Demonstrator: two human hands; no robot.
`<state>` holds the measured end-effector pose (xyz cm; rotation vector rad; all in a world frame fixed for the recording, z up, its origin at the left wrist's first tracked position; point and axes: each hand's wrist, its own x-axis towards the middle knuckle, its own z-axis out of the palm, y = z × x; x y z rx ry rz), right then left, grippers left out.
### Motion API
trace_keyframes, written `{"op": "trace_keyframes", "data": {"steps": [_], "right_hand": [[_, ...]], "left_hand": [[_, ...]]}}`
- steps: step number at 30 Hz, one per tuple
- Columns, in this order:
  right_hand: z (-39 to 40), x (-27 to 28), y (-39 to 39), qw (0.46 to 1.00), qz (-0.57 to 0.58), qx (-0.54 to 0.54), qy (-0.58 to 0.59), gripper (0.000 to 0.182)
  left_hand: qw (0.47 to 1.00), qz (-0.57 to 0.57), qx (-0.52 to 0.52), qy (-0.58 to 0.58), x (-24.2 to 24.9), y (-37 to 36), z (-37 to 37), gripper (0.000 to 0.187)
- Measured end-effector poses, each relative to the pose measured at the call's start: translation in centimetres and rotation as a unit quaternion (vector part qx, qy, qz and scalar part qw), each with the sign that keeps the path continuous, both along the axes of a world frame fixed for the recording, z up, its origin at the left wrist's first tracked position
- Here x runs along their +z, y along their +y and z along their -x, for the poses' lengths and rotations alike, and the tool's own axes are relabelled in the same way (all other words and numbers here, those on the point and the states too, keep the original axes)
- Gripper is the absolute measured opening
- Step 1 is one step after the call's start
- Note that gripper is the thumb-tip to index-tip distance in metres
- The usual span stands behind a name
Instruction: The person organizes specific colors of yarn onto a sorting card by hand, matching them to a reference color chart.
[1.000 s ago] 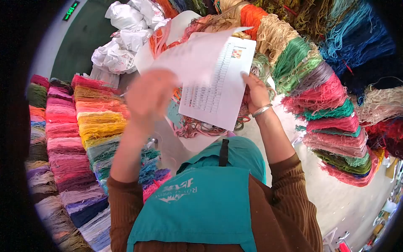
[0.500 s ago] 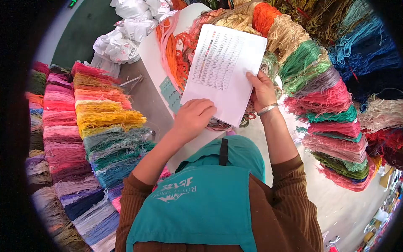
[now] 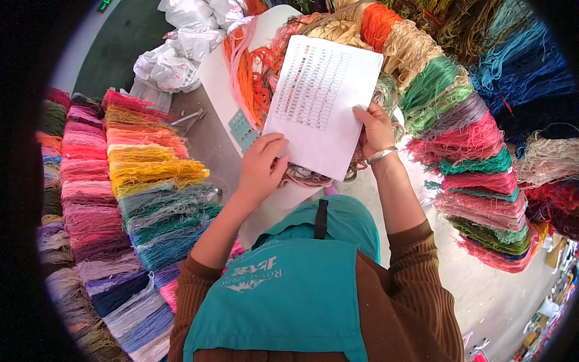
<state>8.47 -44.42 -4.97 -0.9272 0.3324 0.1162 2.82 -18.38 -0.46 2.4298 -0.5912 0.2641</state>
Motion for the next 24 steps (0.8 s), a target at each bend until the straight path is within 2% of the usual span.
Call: {"op": "trace_keyframes", "data": {"steps": [4,10,16,19,22,24], "right_hand": [[0.0,0.2,0.1,1.000,-0.001,-0.005,0.012,0.023],[0.0,0.0,0.1,1.000,-0.002,-0.013,0.010,0.022],[-0.1,-0.6,0.0,1.000,0.005,-0.011,0.004,0.021],[-0.1,-0.5,0.1,1.000,0.012,-0.013,0.006,0.020],[0.0,-0.1,0.2,1.000,0.006,-0.013,0.012,0.020],[-0.1,-0.4,0.2,1.000,0.005,-0.013,0.014,0.020]], "left_hand": [[0.995,0.026,0.084,0.037,0.0,0.1,-0.5,0.038],[0.990,0.068,0.103,0.063,-1.4,0.7,-2.4,0.048],[0.959,0.185,0.127,0.176,-2.4,0.9,-4.3,0.045],[0.946,0.205,0.155,0.200,-3.5,1.0,-5.4,0.045],[0.935,0.261,0.127,0.204,-3.4,1.0,-6.1,0.047],[0.931,0.259,0.143,0.212,-3.7,1.1,-6.6,0.046]]}}
